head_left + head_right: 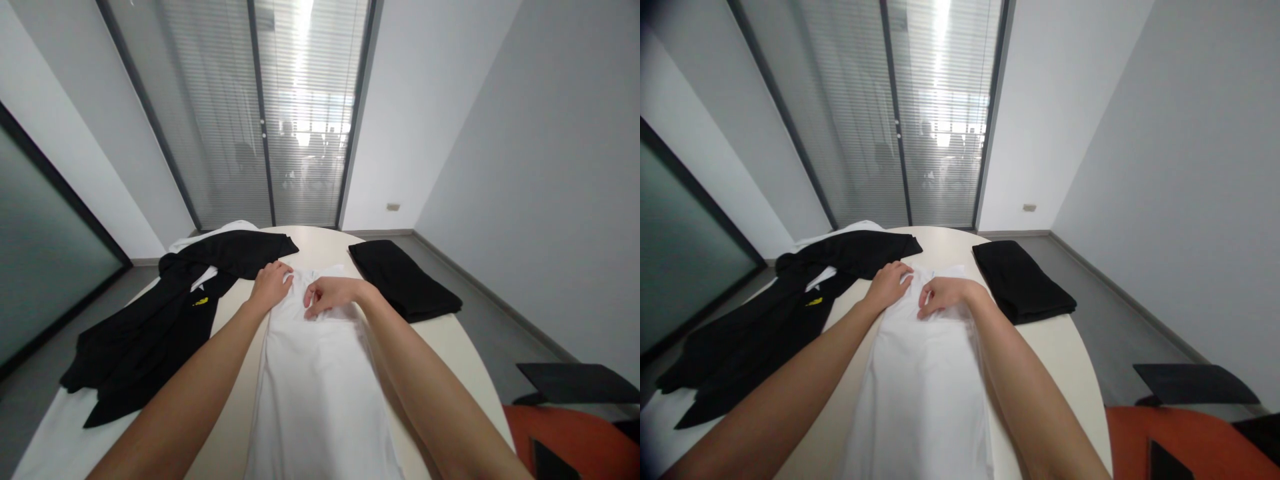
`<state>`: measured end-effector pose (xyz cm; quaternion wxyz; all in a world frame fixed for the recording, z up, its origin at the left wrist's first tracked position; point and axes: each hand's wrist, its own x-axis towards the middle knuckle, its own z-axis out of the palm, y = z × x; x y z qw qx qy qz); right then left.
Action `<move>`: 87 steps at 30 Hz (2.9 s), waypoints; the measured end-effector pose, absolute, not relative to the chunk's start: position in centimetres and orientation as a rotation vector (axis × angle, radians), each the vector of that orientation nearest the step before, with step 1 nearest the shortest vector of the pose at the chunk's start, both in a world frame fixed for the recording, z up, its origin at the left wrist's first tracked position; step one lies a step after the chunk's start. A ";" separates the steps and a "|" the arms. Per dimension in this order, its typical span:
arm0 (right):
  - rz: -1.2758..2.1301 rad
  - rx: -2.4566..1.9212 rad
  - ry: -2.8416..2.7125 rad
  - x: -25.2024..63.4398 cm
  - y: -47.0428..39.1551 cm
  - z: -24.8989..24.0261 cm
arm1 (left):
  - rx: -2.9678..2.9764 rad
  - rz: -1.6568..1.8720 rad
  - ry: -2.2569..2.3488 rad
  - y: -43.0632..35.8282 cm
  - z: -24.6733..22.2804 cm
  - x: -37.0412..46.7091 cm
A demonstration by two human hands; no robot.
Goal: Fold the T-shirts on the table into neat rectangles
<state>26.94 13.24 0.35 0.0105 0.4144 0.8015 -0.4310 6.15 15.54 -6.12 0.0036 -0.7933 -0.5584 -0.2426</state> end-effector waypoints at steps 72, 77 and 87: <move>-0.958 2.431 3.343 32.8 17.5 -6.4 | -2.285 -2.056 -2.083 15.4 -4.9 6.1; -0.685 2.438 3.248 32.5 17.7 -7.4 | -2.257 -1.857 -2.207 15.6 -5.5 6.4; -0.648 2.671 2.683 33.3 15.2 -5.3 | -2.455 -1.111 -2.560 13.0 -3.8 4.8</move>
